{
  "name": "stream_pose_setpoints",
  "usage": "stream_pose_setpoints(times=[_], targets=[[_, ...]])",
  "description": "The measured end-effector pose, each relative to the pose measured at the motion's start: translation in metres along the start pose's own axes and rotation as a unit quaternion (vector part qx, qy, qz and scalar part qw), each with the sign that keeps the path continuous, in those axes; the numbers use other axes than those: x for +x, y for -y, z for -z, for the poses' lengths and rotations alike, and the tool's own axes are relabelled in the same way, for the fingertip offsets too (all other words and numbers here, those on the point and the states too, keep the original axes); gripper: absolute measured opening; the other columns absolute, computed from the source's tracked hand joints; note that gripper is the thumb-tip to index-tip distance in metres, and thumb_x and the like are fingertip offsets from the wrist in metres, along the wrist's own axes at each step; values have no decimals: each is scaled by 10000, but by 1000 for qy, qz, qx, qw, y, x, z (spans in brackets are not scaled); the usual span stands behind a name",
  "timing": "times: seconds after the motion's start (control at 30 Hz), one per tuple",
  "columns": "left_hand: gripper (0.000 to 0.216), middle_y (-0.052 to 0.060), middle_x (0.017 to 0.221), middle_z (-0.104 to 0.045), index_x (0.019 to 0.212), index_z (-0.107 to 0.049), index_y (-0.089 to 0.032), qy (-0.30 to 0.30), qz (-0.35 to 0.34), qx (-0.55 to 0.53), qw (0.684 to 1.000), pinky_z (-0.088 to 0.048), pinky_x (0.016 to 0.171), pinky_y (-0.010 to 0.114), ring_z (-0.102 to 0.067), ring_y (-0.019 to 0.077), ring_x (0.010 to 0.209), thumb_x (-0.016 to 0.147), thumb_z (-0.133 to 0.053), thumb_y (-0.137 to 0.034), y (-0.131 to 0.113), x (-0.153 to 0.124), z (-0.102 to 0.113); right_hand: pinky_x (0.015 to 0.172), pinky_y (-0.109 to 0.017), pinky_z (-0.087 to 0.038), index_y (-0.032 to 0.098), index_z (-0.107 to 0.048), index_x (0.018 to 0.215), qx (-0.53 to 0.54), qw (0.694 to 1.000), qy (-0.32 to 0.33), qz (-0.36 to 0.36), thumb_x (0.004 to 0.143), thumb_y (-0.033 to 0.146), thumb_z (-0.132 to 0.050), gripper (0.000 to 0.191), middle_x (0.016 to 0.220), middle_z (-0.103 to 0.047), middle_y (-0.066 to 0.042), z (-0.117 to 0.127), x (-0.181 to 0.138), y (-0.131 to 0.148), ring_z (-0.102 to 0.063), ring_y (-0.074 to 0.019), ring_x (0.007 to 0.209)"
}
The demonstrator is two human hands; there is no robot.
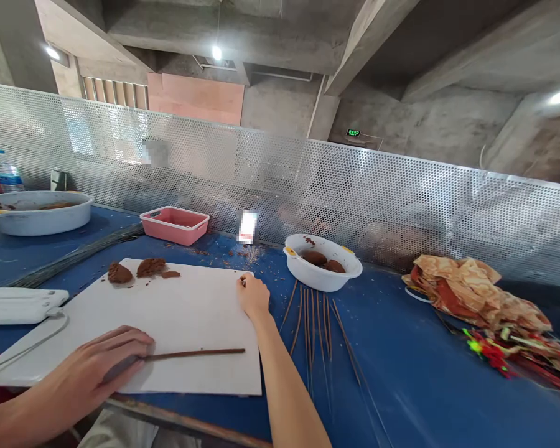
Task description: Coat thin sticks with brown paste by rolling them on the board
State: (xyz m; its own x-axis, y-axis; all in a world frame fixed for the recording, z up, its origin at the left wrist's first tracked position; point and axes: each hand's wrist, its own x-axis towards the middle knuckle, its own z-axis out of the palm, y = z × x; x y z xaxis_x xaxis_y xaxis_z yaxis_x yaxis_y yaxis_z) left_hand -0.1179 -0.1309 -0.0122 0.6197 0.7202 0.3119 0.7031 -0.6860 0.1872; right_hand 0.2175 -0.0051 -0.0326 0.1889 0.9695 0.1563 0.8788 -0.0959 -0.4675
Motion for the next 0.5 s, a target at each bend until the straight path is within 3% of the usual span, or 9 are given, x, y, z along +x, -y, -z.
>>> stream_pose_setpoints(times=[0.17, 0.33, 0.5], targets=[[287, -2, 922, -747, 927, -717, -287, -4, -13, -10, 1000, -555, 863, 295, -700, 187, 882, 1047, -475, -383, 0, 10, 4, 820, -321, -476, 295, -720, 1128, 2, 1000, 0, 0, 999, 378, -466, 296, 1066, -772, -55, 0, 1, 0, -708, -256, 1013], [256, 10, 996, -772, 1051, -735, -282, -13, 18, -27, 999, -544, 855, 291, -716, 203, 924, 1003, -499, -369, 18, 38, 3, 809, -314, -472, 292, -716, 1120, 6, 1000, -1, 3, 999, 375, -469, 287, 1063, -777, -46, -1, 2, -1, -711, -251, 1002], [244, 21, 988, -780, 1029, -728, -236, 64, 76, -128, 987, -554, 814, 312, -718, 226, 906, 856, -569, -302, 37, 88, 8, 813, -320, -468, 300, -711, 1112, 8, 1000, -4, 4, 996, 379, -467, 282, 1077, -777, -30, -2, 2, -1, -704, -251, 1013]])
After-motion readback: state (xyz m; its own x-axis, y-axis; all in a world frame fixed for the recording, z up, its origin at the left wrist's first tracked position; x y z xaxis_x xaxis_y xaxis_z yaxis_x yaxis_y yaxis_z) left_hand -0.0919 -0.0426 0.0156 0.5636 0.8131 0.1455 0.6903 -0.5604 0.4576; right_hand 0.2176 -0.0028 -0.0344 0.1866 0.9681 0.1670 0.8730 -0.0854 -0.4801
